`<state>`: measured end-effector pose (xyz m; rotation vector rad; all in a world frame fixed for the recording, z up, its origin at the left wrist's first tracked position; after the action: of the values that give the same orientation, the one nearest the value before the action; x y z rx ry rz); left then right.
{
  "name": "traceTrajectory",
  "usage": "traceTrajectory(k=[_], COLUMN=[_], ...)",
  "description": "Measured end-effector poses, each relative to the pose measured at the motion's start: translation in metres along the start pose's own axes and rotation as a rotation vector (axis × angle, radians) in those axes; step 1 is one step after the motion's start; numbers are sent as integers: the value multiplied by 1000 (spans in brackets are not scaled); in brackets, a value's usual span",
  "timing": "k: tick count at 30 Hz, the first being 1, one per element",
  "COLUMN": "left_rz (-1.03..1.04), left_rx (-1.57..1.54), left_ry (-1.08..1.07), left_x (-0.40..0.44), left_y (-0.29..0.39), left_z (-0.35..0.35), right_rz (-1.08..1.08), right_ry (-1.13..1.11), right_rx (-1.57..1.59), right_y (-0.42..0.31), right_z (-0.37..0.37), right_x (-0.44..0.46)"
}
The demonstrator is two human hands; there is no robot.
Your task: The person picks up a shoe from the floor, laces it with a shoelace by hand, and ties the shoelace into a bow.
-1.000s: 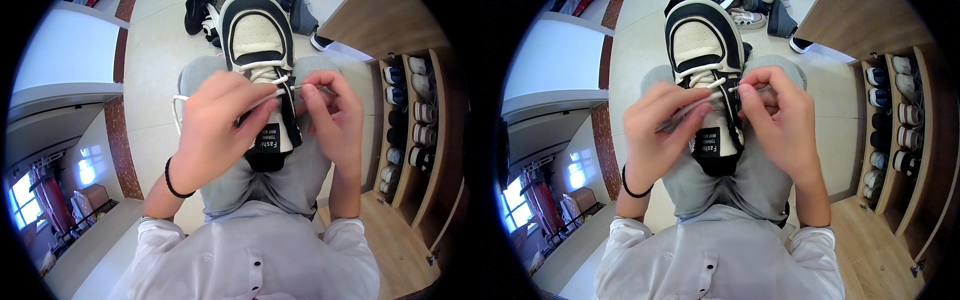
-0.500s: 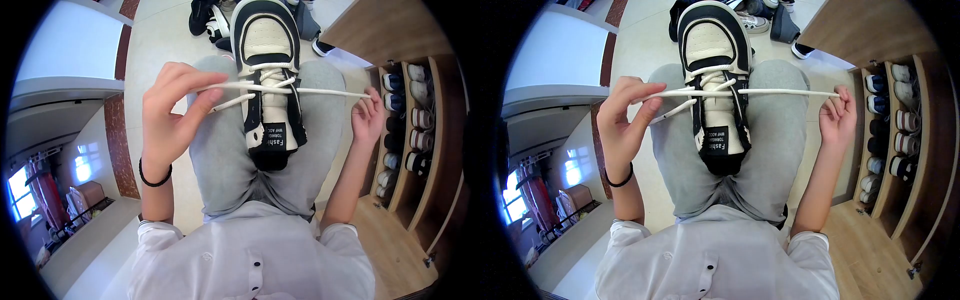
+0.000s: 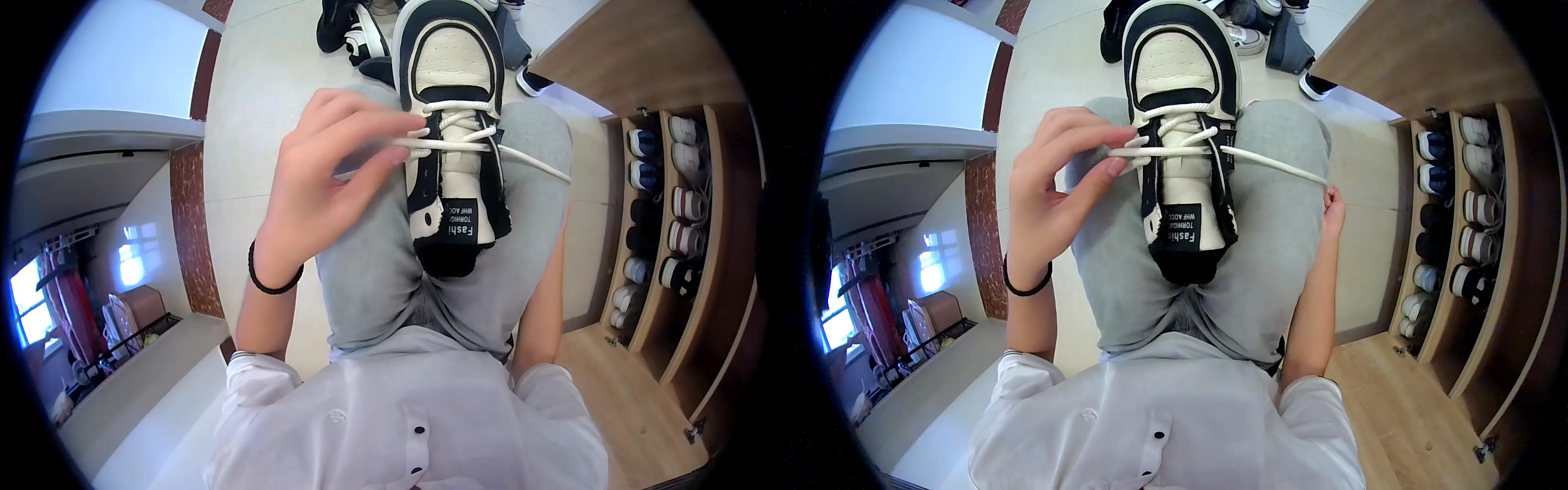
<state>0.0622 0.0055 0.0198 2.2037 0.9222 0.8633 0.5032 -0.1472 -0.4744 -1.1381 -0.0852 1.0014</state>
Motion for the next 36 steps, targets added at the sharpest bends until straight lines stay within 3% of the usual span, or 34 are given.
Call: traceTrajectory(k=[5,8,11,14,16,18,21,23,24,29,34,36], left_rz=[30,46,109,111,133,150,235,289,290,415,382,355], left_rx=[-31,-19,-206,58,302,313,338,328,327,321,344,324], left_ry=[-3,-3,-55,-138,-33,5,60,114,116,115,100,102], left_x=[4,1,-12,-27,-37,-42,-51,-52,-51,-51,-58,-62], left_y=[5,5,28,46,42,44,43,51,54,74,86,84], left_z=[5,8,19,44,54,50,45,41,39,37,39,40], right_rz=[170,160,116,71,27,4,-138,-254,-256,-547,-714,-817], right_ry=[178,237,289,341,390,412,367,101,100,-79,-217,-370], right_rx=[168,177,152,174,200,213,161,211,210,-135,-309,-569], right_y=[20,23,24,-1,-31,-64,-127,-163,-178,-250,-278,-277], right_z=[-32,-56,-86,-66,-34,0,40,67,76,150,249,293], right_x=[-15,-17,-9,-23,-41,-60,-86,-93,-98,-135,-193,-221])
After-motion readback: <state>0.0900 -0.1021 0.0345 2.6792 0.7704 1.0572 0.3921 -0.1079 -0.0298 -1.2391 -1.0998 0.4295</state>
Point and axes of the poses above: each hand's wrist, its own x-axis towards the middle knuckle, its own z-axis out of the palm, y = z × x, the point moved 7 cm from there along x, towards the middle knuckle, and after that the axes turned 6 degrees about -z, right-handed, at the moved point
